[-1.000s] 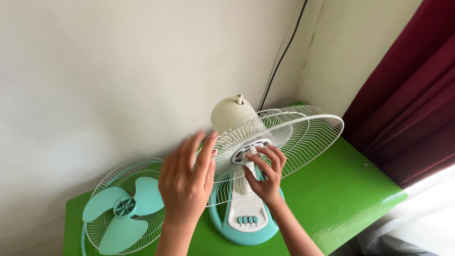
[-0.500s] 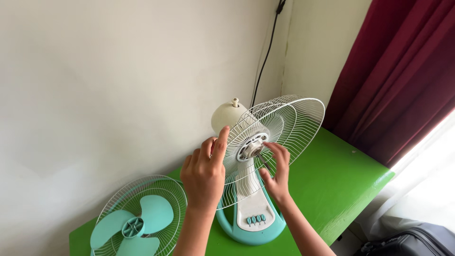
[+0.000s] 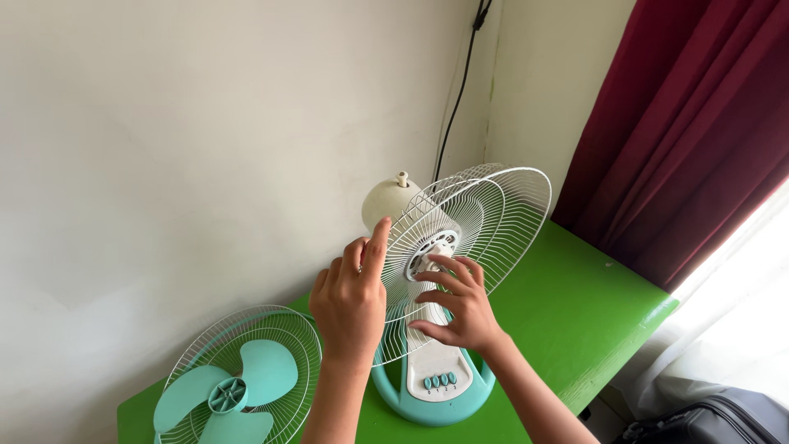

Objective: The person disassembles a table fan on a green table. They use a screwdriver to remove screws from a plastic ring, then detach the fan blades and front grille, placing the parts on the table.

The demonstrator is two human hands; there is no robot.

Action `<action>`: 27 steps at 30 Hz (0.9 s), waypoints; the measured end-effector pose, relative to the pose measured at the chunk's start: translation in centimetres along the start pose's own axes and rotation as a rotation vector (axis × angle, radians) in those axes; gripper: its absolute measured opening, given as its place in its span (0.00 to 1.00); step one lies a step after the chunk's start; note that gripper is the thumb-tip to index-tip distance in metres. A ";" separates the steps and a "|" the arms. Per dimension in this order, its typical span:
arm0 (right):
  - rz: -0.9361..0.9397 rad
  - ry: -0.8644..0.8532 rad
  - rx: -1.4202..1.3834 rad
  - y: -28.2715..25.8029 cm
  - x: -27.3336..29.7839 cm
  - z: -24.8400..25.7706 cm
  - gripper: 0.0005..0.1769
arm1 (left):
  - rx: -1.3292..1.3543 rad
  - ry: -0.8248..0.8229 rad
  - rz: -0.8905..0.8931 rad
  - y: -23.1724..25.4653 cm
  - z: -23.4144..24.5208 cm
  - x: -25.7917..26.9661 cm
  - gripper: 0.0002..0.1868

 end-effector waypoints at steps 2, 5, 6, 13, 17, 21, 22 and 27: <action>-0.186 0.166 -0.132 2.0 1.0 1.0 0.30 | 0.002 0.003 0.008 0.0 0.0 0.1 0.35; -0.419 0.297 -0.332 5.0 2.1 0.8 0.42 | -0.001 0.022 0.021 0.0 0.2 0.3 0.34; -0.489 0.323 -0.398 5.7 2.5 0.6 0.46 | -0.001 0.033 0.023 0.1 0.4 0.5 0.33; -0.167 0.110 -0.225 3.8 -0.2 0.3 0.43 | -0.096 0.046 0.043 1.3 0.9 0.0 0.30; -0.071 0.105 -0.200 4.4 0.0 1.0 0.39 | -0.164 0.084 0.061 1.9 1.3 0.0 0.27; -0.284 0.292 -0.526 8.4 1.5 1.6 0.44 | -0.333 0.329 -0.043 3.9 1.8 1.7 0.22; -0.306 0.253 -0.540 8.9 1.7 1.1 0.45 | -0.313 0.344 -0.176 5.2 1.2 2.6 0.22; -0.322 0.079 -0.603 10.0 2.3 -1.1 0.46 | -0.115 -0.110 -0.346 6.8 -8.4 5.9 0.29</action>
Point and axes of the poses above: each hand's wrist, its own x-axis away from the middle knuckle, its own z-axis out of the back of the hand, y = z × x, the point moved 9 cm from there along -x, towards the middle knuckle, and after that the axes turned 7 degrees about x, right-handed, at the moved point
